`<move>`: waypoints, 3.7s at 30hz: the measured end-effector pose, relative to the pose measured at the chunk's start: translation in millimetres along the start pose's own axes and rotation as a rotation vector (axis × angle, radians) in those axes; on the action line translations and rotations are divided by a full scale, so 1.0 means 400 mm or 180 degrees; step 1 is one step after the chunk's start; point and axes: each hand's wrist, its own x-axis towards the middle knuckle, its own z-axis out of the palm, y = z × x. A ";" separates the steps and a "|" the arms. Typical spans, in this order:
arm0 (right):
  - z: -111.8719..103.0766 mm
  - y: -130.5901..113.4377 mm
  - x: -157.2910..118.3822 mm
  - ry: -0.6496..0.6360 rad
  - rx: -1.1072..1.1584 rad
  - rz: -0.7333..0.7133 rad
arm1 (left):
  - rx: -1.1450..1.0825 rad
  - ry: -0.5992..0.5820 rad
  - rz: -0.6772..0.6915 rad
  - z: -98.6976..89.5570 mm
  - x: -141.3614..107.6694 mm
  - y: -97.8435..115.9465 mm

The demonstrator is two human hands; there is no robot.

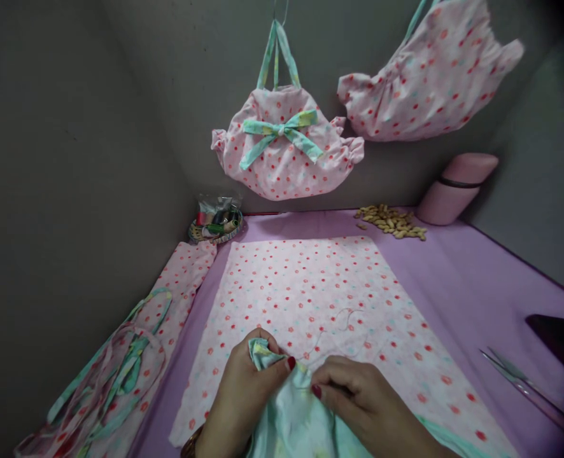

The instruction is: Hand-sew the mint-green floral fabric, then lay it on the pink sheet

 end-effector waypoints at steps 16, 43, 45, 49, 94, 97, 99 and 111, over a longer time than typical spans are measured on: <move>0.003 0.008 -0.006 -0.0105 -0.0202 -0.0058 | -0.0164 -0.0032 -0.0008 -0.008 -0.006 0.004; -0.008 -0.011 -0.005 0.0032 0.0283 -0.0142 | -0.0311 -0.0081 -0.0104 -0.008 -0.007 0.002; -0.009 -0.013 -0.003 0.0021 0.0287 -0.0118 | -0.0305 -0.0103 -0.0108 -0.009 -0.008 0.004; -0.007 -0.010 -0.002 -0.0029 0.0303 -0.0084 | -0.0281 -0.0187 -0.0144 -0.011 -0.005 0.005; 0.008 -0.007 -0.002 0.0367 0.0016 -0.0079 | 0.0981 0.0285 0.1027 0.027 -0.051 -0.014; 0.005 -0.007 -0.003 0.0332 0.0031 -0.0075 | 0.0810 0.0192 0.0893 0.026 -0.044 -0.009; 0.001 -0.009 -0.003 0.0278 0.0077 -0.0079 | 0.0721 0.0171 0.0848 0.025 -0.042 -0.010; -0.021 -0.021 0.002 -0.0102 0.0541 -0.0167 | 0.0729 0.0191 0.0518 0.019 -0.034 -0.008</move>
